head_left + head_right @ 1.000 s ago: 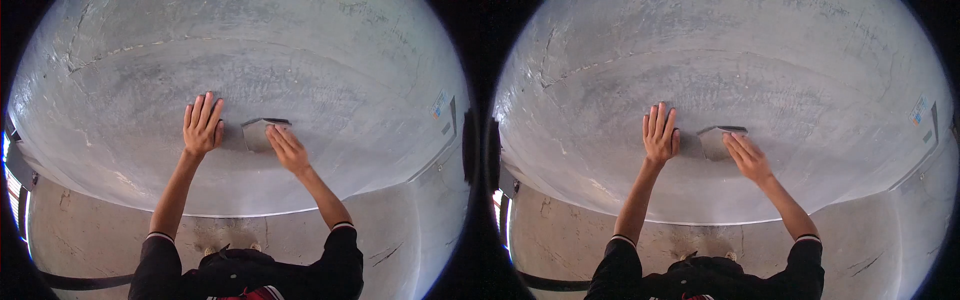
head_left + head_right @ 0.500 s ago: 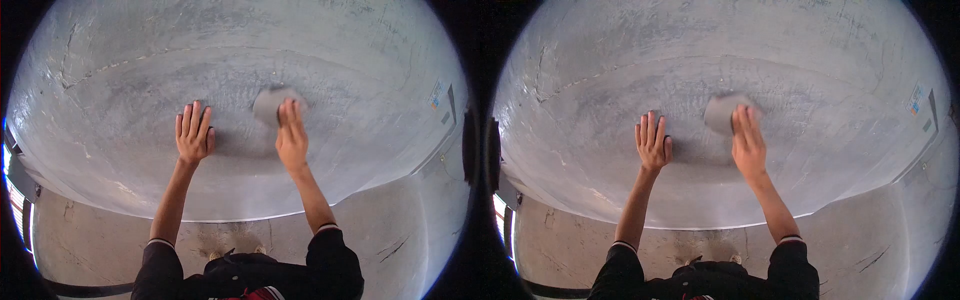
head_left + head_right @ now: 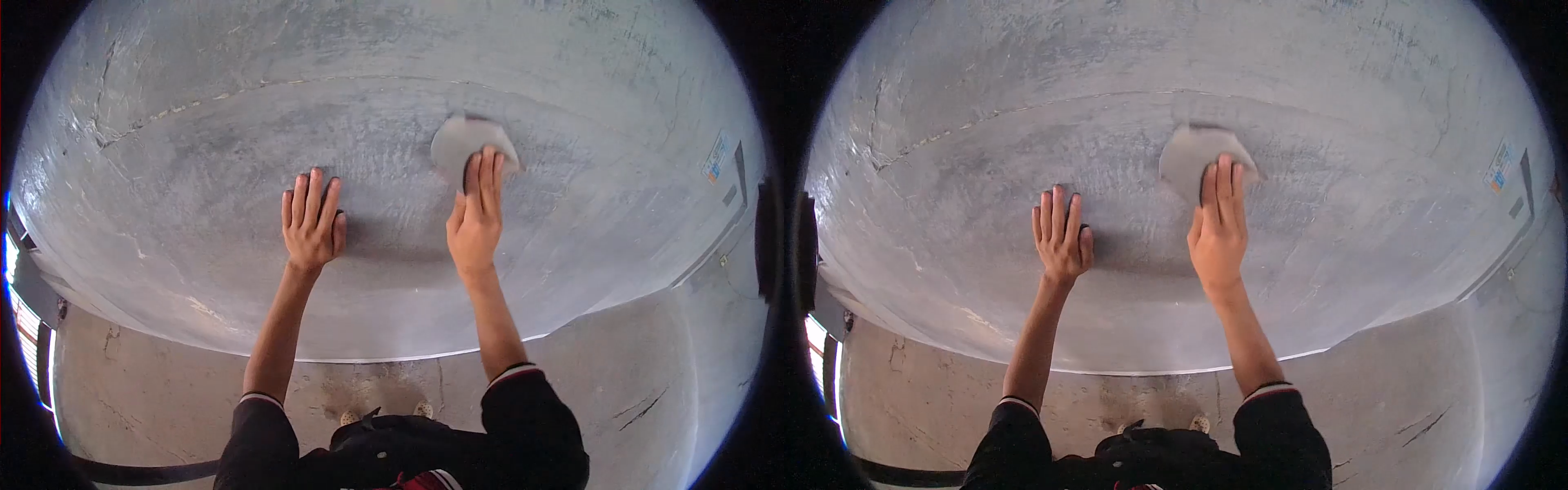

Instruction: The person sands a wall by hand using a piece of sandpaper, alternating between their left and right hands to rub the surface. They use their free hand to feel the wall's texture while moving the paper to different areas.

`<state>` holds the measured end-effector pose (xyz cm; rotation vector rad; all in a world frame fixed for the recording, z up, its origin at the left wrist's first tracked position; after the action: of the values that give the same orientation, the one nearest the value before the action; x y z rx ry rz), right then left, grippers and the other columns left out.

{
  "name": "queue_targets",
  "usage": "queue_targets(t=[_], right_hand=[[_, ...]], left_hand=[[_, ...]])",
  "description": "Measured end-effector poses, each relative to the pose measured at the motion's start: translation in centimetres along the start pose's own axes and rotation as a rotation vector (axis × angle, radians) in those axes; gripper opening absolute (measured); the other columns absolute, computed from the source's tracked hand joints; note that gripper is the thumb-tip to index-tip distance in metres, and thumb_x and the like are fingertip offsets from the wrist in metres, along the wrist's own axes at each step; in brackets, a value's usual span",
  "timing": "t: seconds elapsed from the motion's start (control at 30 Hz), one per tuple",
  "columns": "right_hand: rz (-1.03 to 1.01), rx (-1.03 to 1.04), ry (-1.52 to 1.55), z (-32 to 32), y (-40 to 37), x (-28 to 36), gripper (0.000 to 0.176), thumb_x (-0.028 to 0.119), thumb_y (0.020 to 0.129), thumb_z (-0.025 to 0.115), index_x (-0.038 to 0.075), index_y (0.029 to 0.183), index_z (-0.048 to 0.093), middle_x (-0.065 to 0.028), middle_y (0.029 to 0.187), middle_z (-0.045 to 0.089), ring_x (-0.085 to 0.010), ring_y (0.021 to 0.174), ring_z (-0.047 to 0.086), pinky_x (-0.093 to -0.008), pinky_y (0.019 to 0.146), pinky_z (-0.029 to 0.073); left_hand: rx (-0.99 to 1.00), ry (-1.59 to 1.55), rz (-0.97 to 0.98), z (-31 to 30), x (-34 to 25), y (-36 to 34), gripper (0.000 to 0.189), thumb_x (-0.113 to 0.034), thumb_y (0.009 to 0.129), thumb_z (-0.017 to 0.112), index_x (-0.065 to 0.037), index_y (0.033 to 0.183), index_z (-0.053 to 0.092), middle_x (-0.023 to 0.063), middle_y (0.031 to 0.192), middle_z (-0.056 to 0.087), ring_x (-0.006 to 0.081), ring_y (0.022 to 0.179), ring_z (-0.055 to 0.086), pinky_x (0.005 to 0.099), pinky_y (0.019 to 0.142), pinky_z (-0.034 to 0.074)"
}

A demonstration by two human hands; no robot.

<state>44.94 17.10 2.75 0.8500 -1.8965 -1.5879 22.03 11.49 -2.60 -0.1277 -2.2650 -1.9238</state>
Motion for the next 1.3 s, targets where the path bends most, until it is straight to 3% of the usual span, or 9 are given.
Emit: queue_targets(t=[0.1, 0.2, 0.27, 0.4, 0.53, 0.6, 0.83, 1.0, 1.3], right_hand=[[0.151, 0.173, 0.035, 0.5, -6.4, 0.0, 0.049, -0.002, 0.084, 0.049, -0.003, 0.133, 0.042, -0.0188, 0.142, 0.036, -0.0385, 0.132, 0.031, -0.0430, 0.106, 0.035], [0.094, 0.229, 0.046, 1.1, -8.7, -0.4, 0.049, 0.003, 0.089, 0.045, -0.002, 0.137, 0.036, -0.0194, 0.146, 0.029, -0.0407, 0.134, 0.027, -0.0455, 0.108, 0.029], [0.029, 0.155, 0.013, 0.7, -4.1, 0.4, 0.051, 0.001, 0.085, 0.050, -0.003, 0.134, 0.039, -0.0192, 0.144, 0.033, -0.0392, 0.132, 0.030, -0.0443, 0.106, 0.035], [0.024, 0.065, -0.021, 0.3, 0.9, 1.0, 0.051, 0.002, 0.087, 0.049, -0.003, 0.136, 0.037, -0.0199, 0.145, 0.031, -0.0398, 0.133, 0.029, -0.0444, 0.106, 0.035], [0.145, 0.166, 0.052, 0.9, -5.4, 1.1, 0.047, 0.007, 0.094, 0.042, -0.002, 0.139, 0.033, -0.0202, 0.146, 0.027, -0.0408, 0.135, 0.024, -0.0468, 0.108, 0.029], [0.172, 0.248, 0.003, 1.1, -6.1, 1.1, 0.047, 0.008, 0.094, 0.042, -0.003, 0.139, 0.032, -0.0213, 0.146, 0.027, -0.0407, 0.135, 0.023, -0.0468, 0.108, 0.028], [0.081, 0.008, -0.012, 0.6, 0.9, 2.4, 0.048, 0.004, 0.088, 0.049, -0.008, 0.133, 0.038, -0.0255, 0.144, 0.028, -0.0423, 0.132, 0.029, -0.0451, 0.106, 0.034], [0.155, 0.229, 0.011, 0.7, -6.1, 2.7, 0.044, 0.007, 0.091, 0.046, -0.011, 0.131, 0.038, -0.0259, 0.143, 0.030, -0.0431, 0.132, 0.029, -0.0452, 0.106, 0.034], [0.044, -0.087, 0.032, 1.5, 2.5, 2.5, 0.054, 0.026, 0.093, 0.048, -0.009, 0.133, 0.037, -0.0270, 0.144, 0.026, -0.0502, 0.130, 0.026, -0.0509, 0.103, 0.035]], left_hand=[[-0.018, 0.008, -0.002, 0.0, 0.0, 0.2, 0.044, -0.028, 0.093, 0.034, -0.011, 0.127, 0.055, 0.0127, 0.136, 0.047, 0.0295, 0.130, 0.039, 0.0440, 0.109, 0.021], [0.017, 0.007, -0.031, -0.4, 0.0, 0.1, 0.042, -0.026, 0.093, 0.035, -0.013, 0.127, 0.055, 0.0108, 0.137, 0.047, 0.0274, 0.130, 0.038, 0.0427, 0.110, 0.021], [0.049, -0.012, 0.037, -0.4, 0.0, 0.1, 0.044, -0.027, 0.093, 0.036, -0.005, 0.127, 0.053, 0.0190, 0.138, 0.042, 0.0347, 0.133, 0.033, 0.0480, 0.109, 0.020], [0.017, -0.023, 0.039, -0.1, 0.1, 0.0, 0.044, -0.027, 0.092, 0.037, -0.007, 0.127, 0.053, 0.0174, 0.139, 0.043, 0.0340, 0.132, 0.034, 0.0467, 0.110, 0.020], [0.041, -0.027, 0.035, -0.5, -0.1, 0.0, 0.044, -0.026, 0.092, 0.036, -0.007, 0.127, 0.053, 0.0167, 0.138, 0.043, 0.0337, 0.132, 0.035, 0.0467, 0.110, 0.020], [0.022, -0.046, -0.023, -0.5, 0.0, 0.3, 0.042, -0.025, 0.092, 0.036, -0.015, 0.128, 0.055, 0.0088, 0.137, 0.047, 0.0257, 0.131, 0.038, 0.0420, 0.110, 0.022], [0.002, -0.040, -0.009, -0.3, 0.0, 0.2, 0.042, -0.026, 0.090, 0.038, -0.015, 0.126, 0.057, 0.0102, 0.136, 0.048, 0.0273, 0.129, 0.040, 0.0427, 0.107, 0.025], [0.015, -0.025, -0.014, -0.3, -0.1, 0.1, 0.042, -0.026, 0.091, 0.037, -0.014, 0.125, 0.057, 0.0104, 0.136, 0.048, 0.0277, 0.129, 0.039, 0.0432, 0.108, 0.023], [0.000, -0.023, 0.005, -0.2, 0.1, -0.1, 0.043, -0.027, 0.092, 0.036, -0.011, 0.126, 0.056, 0.0123, 0.137, 0.046, 0.0293, 0.131, 0.037, 0.0440, 0.110, 0.020]])
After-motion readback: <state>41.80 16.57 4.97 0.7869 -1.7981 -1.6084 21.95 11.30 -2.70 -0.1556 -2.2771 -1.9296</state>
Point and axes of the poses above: each hand's wrist, its own y-axis towards the middle knuckle, its own z-axis out of the palm, x = y × z, the point moved 3 cm from there along y, towards the middle knuckle
